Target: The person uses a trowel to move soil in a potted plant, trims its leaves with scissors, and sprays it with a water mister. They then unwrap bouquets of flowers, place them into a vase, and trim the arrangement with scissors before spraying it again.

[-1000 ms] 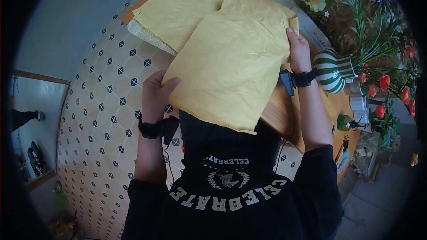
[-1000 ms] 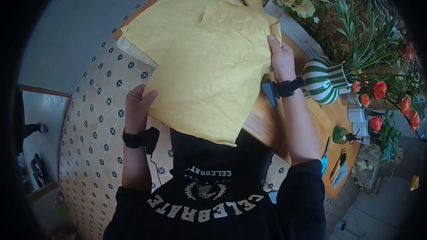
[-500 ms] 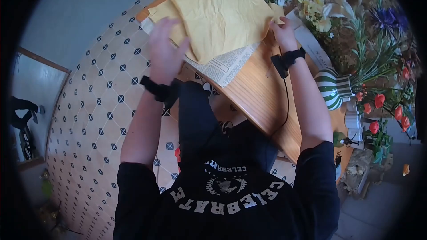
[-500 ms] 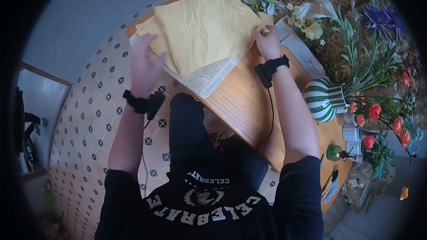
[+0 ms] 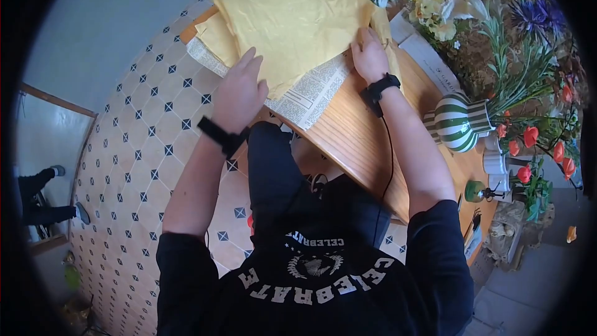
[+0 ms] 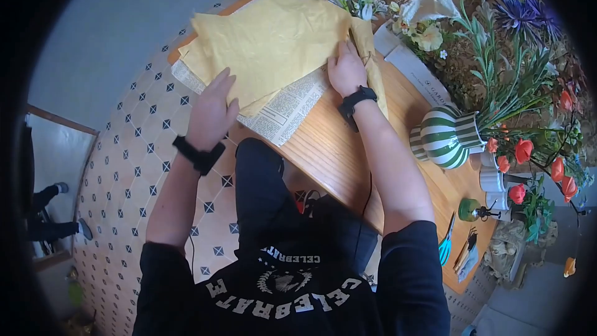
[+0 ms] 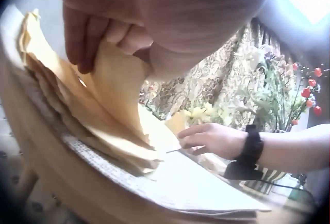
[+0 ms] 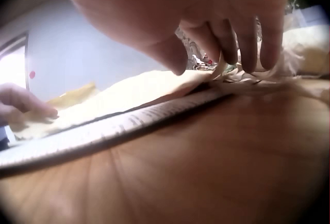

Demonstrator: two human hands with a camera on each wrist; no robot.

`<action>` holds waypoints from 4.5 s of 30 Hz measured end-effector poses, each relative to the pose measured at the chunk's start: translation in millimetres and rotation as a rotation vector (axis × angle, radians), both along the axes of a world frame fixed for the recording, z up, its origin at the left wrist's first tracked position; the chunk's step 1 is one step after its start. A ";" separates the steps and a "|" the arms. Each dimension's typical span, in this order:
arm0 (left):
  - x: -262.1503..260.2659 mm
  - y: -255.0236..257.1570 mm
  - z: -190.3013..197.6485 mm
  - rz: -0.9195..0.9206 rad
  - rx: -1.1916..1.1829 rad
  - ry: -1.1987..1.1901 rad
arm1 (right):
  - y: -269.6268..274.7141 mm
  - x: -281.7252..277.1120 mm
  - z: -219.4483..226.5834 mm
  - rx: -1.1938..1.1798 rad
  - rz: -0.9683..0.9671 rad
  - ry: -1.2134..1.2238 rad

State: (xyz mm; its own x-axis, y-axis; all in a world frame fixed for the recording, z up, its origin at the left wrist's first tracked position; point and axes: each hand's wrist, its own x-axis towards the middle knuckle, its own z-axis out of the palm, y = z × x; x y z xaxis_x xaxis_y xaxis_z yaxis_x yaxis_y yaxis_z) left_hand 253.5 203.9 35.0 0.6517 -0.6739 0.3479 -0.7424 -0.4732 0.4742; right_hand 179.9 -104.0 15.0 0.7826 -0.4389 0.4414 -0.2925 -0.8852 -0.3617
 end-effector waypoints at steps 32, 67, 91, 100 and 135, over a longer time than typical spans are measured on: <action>-65.9 -51.8 16.7 -0.178 -0.015 -0.104 | 70.4 -310.8 18.0 1.267 -0.318 -0.149; -148.5 -53.9 63.4 -0.366 -0.121 0.957 | 99.0 -245.3 79.2 0.846 0.507 0.208; -78.4 17.8 -19.0 0.067 -0.383 0.799 | -39.7 -69.1 98.5 0.513 -0.009 0.117; -79.1 -18.8 4.2 -0.040 -0.252 0.174 | -29.9 -80.7 66.0 0.824 0.139 -0.036; -204.9 -361.3 103.4 -1.185 -0.166 0.586 | 33.9 -425.8 -5.7 1.475 -0.256 -0.561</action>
